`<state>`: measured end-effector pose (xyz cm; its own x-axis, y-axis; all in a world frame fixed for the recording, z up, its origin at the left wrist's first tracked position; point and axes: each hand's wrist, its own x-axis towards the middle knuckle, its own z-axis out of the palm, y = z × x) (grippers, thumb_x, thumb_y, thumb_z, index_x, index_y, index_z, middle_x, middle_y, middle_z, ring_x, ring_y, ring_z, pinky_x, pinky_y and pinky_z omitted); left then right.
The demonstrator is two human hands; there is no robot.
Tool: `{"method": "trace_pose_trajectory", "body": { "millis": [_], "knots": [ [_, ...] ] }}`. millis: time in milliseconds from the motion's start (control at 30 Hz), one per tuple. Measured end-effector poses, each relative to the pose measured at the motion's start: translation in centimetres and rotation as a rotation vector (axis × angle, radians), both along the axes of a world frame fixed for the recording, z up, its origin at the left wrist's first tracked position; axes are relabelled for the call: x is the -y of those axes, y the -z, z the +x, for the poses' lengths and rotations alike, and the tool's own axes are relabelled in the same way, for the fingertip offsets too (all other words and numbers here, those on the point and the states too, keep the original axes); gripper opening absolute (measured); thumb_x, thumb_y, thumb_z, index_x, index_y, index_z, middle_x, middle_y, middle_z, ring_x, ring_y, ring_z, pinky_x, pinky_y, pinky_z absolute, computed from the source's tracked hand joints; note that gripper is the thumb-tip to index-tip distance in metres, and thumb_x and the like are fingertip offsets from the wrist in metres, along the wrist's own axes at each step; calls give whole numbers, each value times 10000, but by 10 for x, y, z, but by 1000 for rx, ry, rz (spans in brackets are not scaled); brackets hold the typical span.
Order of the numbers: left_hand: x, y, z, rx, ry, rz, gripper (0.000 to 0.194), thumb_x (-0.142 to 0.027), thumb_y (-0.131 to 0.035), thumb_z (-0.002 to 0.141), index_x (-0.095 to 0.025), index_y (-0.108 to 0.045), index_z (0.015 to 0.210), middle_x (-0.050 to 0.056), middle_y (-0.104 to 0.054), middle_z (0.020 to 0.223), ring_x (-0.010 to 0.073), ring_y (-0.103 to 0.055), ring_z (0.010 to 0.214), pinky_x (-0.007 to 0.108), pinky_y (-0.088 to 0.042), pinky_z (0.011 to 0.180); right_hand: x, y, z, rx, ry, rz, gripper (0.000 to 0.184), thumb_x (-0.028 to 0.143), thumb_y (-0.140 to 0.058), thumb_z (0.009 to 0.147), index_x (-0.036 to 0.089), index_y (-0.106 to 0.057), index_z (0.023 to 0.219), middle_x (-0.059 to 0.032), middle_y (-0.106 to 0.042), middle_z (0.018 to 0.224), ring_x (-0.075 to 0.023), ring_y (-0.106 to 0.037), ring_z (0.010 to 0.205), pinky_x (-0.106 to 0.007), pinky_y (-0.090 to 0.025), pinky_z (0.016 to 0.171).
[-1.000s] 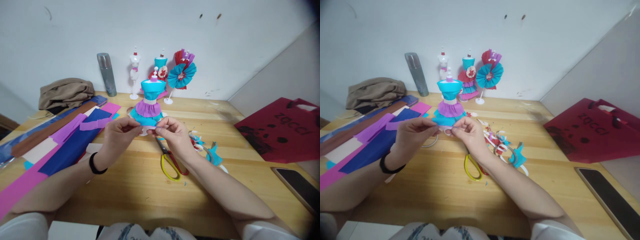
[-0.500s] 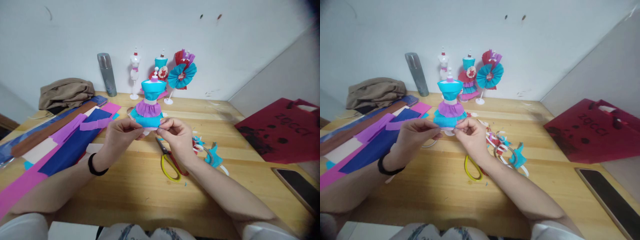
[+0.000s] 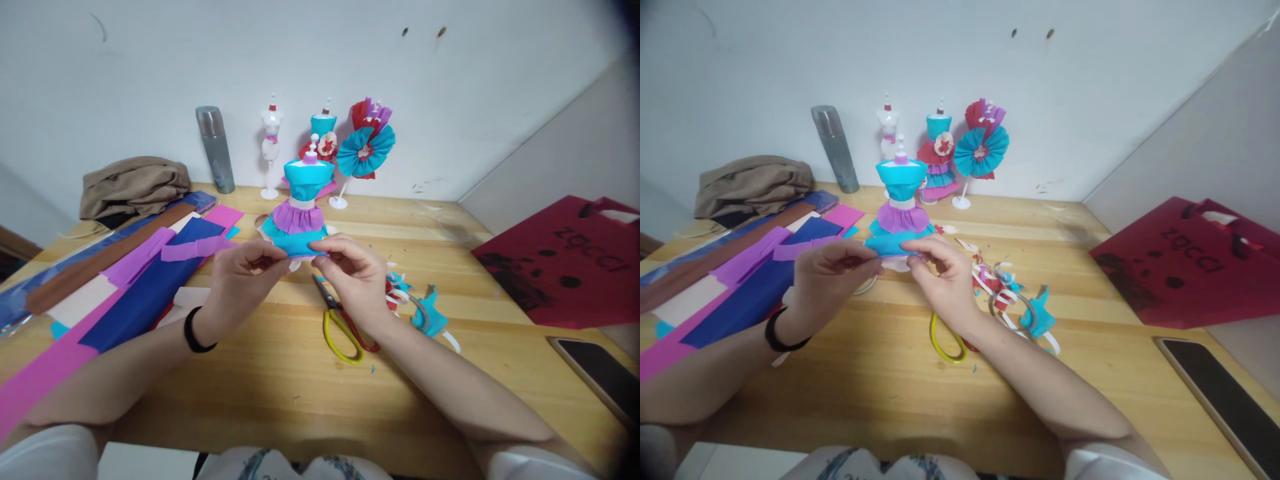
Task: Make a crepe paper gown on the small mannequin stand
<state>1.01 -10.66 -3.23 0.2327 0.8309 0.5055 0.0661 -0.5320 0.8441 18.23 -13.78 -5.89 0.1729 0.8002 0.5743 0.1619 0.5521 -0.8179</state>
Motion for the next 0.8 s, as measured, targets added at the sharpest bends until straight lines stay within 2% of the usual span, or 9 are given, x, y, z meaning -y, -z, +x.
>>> {"method": "trace_pose_trajectory", "body": {
  "millis": [133, 233, 333, 533, 667, 800],
  "knots": [
    [-4, 8, -4, -72, -38, 334, 85, -96, -712, 797, -174, -727, 768, -8, -718, 686, 88, -640, 608, 176, -513, 587, 0, 3, 1, 24, 16, 25, 244, 107, -644, 844, 280, -756, 974, -11, -678, 881, -160, -606, 819, -317, -467, 709],
    [-7, 12, -6, -113, -72, 496, 134, -89, -706, 829, -194, -750, 901, 6, -760, 820, 97, -680, 690, 184, -546, 655, -1, 4, 1, 62, 47, 55, 241, 108, -644, 860, 286, -752, 981, -13, -684, 890, -172, -613, 856, -335, -474, 743],
    [-8, 13, -6, -172, -125, 592, 137, -110, -684, 863, -189, -751, 952, 23, -766, 884, 108, -699, 730, 187, -562, 688, 0, 5, 0, 93, 82, 83, 225, 108, -644, 869, 284, -745, 967, -15, -696, 911, -178, -622, 887, -352, -484, 783],
    [-8, 19, -8, -265, -223, 772, 136, -98, -655, 885, -171, -726, 975, 33, -733, 884, 110, -691, 769, 182, -554, 715, 1, 4, -1, 215, 161, 150, 184, 112, -623, 887, 251, -723, 954, -30, -699, 921, -179, -638, 894, -361, -505, 803],
    [-8, 24, -10, -280, -239, 809, 150, -84, -637, 888, -179, -712, 978, 29, -711, 891, 105, -676, 769, 178, -535, 702, 1, 1, -1, 287, 193, 178, 152, 130, -599, 900, 242, -701, 904, -30, -694, 879, -183, -642, 869, -364, -513, 790],
    [-8, 22, -8, -274, -239, 808, 136, -89, -620, 899, -186, -700, 950, 24, -699, 867, 99, -665, 742, 178, -521, 672, 3, 1, -1, 298, 213, 175, 133, 151, -594, 901, 238, -691, 879, -31, -701, 879, -185, -649, 865, -364, -521, 786]
  ]
}}
